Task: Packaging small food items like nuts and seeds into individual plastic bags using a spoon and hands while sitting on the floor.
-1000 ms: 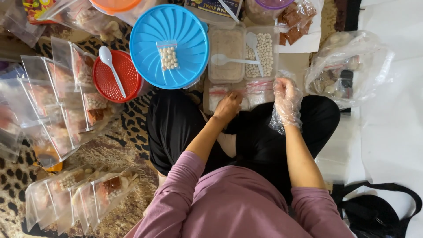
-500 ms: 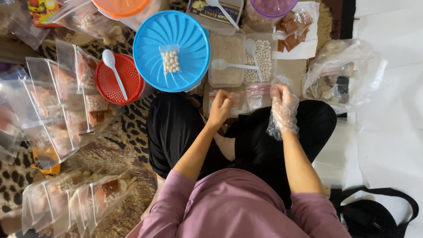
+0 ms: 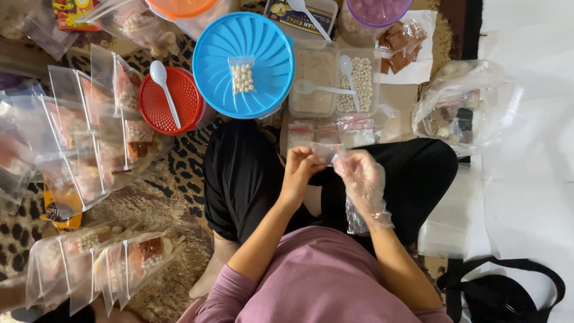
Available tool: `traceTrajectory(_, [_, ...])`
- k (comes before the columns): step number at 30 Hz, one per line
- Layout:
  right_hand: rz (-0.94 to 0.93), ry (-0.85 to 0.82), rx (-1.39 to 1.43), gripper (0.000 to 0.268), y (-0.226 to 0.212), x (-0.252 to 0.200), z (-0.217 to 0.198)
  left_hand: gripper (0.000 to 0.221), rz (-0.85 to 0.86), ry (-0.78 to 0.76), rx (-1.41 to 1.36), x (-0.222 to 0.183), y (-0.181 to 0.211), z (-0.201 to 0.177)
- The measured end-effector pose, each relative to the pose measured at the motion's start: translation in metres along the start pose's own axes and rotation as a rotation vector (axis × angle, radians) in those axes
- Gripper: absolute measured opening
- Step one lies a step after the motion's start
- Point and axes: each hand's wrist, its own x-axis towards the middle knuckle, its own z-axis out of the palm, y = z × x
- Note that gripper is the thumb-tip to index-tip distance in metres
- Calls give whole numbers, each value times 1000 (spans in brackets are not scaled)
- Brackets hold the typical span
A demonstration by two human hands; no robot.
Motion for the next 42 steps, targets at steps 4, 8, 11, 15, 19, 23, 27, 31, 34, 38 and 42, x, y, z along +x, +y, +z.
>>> traceTrajectory(4, [-481,49,-185,15,-57,2,-9,25,400,80,665,-28,22,15])
traceTrajectory(8, [-753,43,-297,10,-62,-4,-8,24,450,-67,578,-57,44,51])
traceTrajectory(11, [-799,13,-320,11,-83,-14,-4,24,355,-102,412,-63,45,49])
traceTrajectory(15, [-790,-13,-255,11,-96,-23,-4,21,311,-102,352,-71,53,49])
traceTrajectory(19, [-684,-78,-66,14,-99,-29,-8,20,278,-183,214,-74,52,48])
traceTrajectory(23, [-670,-93,-17,16,-94,-30,-12,22,260,-216,156,-75,49,48])
traceTrajectory(27, [-659,-101,9,16,-97,-33,-12,24,255,-223,159,-77,52,50])
traceTrajectory(31, [-632,-98,-11,12,-101,-36,-10,15,303,-212,219,-77,50,50])
traceTrajectory(34, [-613,-99,-28,13,-99,-35,-7,11,441,-176,404,-76,53,48])
traceTrajectory(38, [-555,-141,-76,14,-88,-34,-6,8,668,-122,760,-77,61,50])
traceTrajectory(42, [-539,-159,-94,20,-80,-35,-6,7,669,-133,786,-74,68,44])
